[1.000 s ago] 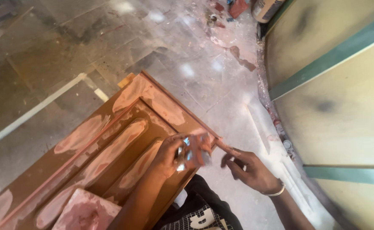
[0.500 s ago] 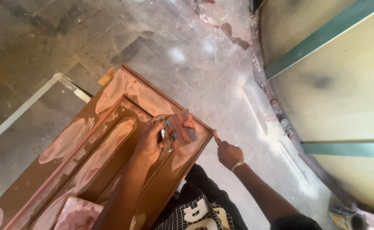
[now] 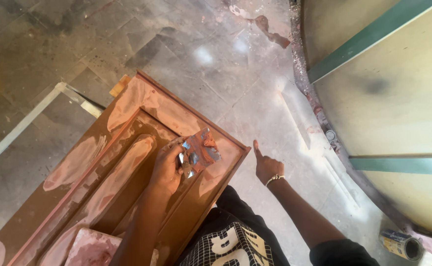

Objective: The person applies a pinkish filler paste to a wooden door using a putty knife and a small square board. They spread the filler into the recessed panels and along the frame edges, occasionally smoothing it with their finger.

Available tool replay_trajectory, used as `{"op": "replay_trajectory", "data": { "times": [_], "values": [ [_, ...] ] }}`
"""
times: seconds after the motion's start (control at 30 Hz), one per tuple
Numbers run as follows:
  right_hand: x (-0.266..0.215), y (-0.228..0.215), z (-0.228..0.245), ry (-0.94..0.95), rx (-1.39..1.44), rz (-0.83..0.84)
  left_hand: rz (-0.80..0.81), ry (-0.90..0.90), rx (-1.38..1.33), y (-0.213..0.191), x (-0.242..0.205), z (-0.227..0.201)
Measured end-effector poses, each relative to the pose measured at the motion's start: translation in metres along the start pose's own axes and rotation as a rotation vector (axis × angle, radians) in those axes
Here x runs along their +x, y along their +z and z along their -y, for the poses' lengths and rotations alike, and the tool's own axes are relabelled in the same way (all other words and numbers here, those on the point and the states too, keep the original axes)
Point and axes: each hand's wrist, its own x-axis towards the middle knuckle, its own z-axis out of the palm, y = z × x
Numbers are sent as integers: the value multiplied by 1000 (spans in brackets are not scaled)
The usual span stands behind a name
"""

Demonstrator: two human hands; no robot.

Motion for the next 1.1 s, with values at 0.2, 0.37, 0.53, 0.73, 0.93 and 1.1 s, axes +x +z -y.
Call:
{"op": "replay_trajectory", "data": {
  "times": [0.2,0.37,0.53,0.73,0.93,1.1],
  "values": [
    [3,10,20,-167,-47,37,-20,13,8,-5,-8,0],
    [-2,-3,46,-14,41,161,-46,5,-7,-14,-6,3],
    [7,-25,87,187,419,322,-66,-6,9,-27,-10,1],
    [-48,-81,87,-67,981,221,4,-34,58,-42,-17,7],
    [-104,-128,80,-1077,931,-169,104,-277,-3,-48,-16,34],
    [-67,-114,66,-771,285,-65,38,-100,19,-79,-25,12]
  ]
}}
